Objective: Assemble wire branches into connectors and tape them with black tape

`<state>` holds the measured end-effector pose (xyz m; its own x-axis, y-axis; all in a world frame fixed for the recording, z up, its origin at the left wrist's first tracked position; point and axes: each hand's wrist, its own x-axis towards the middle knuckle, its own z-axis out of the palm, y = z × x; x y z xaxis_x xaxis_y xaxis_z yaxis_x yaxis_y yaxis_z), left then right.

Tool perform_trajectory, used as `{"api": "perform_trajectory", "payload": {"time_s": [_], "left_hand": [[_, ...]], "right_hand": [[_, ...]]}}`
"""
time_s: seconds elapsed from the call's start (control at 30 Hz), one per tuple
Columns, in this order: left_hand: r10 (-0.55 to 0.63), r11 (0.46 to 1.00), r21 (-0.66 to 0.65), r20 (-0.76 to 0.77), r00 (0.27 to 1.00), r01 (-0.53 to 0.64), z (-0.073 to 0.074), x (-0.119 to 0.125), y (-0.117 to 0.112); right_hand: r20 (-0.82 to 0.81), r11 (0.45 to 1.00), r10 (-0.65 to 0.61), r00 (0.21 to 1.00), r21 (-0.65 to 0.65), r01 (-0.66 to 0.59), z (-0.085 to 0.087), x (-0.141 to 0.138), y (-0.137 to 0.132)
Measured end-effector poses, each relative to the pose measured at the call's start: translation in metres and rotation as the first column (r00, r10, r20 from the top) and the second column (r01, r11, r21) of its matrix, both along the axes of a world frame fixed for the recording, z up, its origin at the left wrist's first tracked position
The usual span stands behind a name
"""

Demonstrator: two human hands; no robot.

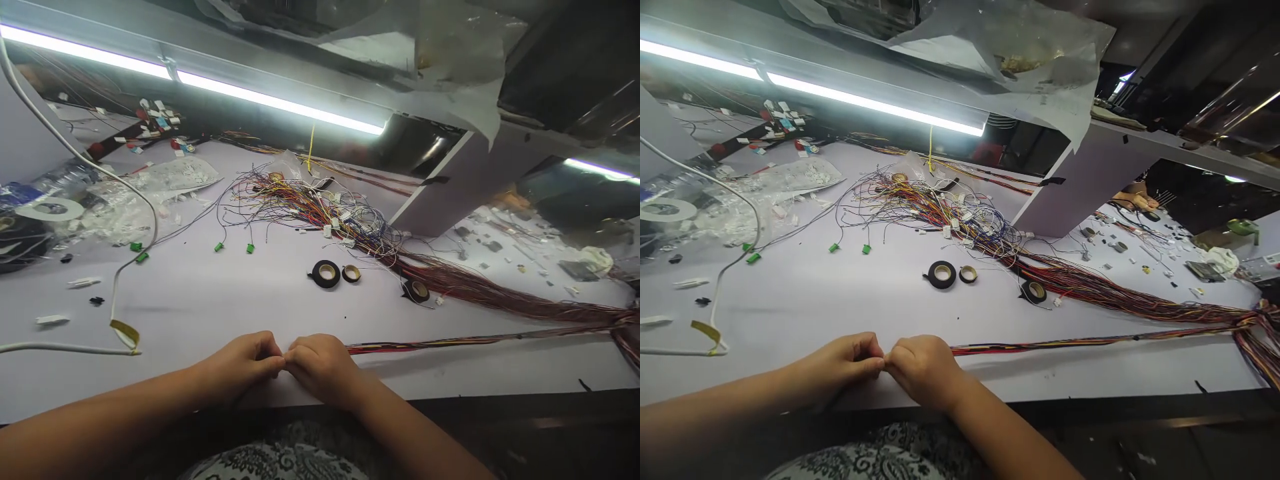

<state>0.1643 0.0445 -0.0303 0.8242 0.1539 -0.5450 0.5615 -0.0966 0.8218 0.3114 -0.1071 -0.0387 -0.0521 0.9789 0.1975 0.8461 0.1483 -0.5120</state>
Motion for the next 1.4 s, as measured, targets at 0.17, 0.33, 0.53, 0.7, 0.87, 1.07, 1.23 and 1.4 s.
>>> {"api": "perform_trajectory", "payload": {"time_s": [0.17,0.33,0.53,0.7,0.87,1.07,1.23,1.4], "left_hand": [[-0.110,0.962,0.254,0.049,0.993,0.094,0.008,0.006,0.003],[-0.173,0.919,0.372,0.094,0.980,0.127,0.019,-0.004,-0.007],[-0.101,0.910,0.415,0.210,0.972,0.004,0.006,-0.017,-0.020],[-0.167,0.840,0.541,0.315,0.934,-0.032,-0.012,-0.025,-0.027],[-0.173,0.837,0.545,0.349,0.921,-0.049,-0.012,-0.024,-0.028],[-0.116,0.923,0.384,0.303,0.946,-0.010,0.006,-0.019,-0.023],[-0.059,0.975,0.221,0.224,0.973,0.008,0.010,-0.009,-0.009],[0.008,0.999,-0.043,0.068,0.998,-0.005,0.023,0.008,0.005]], "right_hand": [[-0.045,0.993,-0.117,0.992,-0.006,0.117,0.014,0.055,0.011],[0.307,0.955,-0.280,0.909,-0.007,0.297,0.002,0.118,0.029],[-0.331,0.880,-0.471,0.818,-0.235,0.412,0.046,0.071,0.016],[-0.717,0.737,-0.671,0.189,-0.672,0.070,0.086,0.023,0.006],[-0.661,0.666,-0.743,0.106,-0.746,0.011,0.083,0.012,0.015],[-0.649,0.651,-0.756,0.079,-0.759,-0.005,0.078,-0.003,0.012],[-0.700,0.711,-0.703,0.125,-0.699,0.081,0.067,-0.024,-0.015],[-0.724,0.810,-0.585,0.365,-0.536,0.235,0.028,-0.041,-0.040]]}}
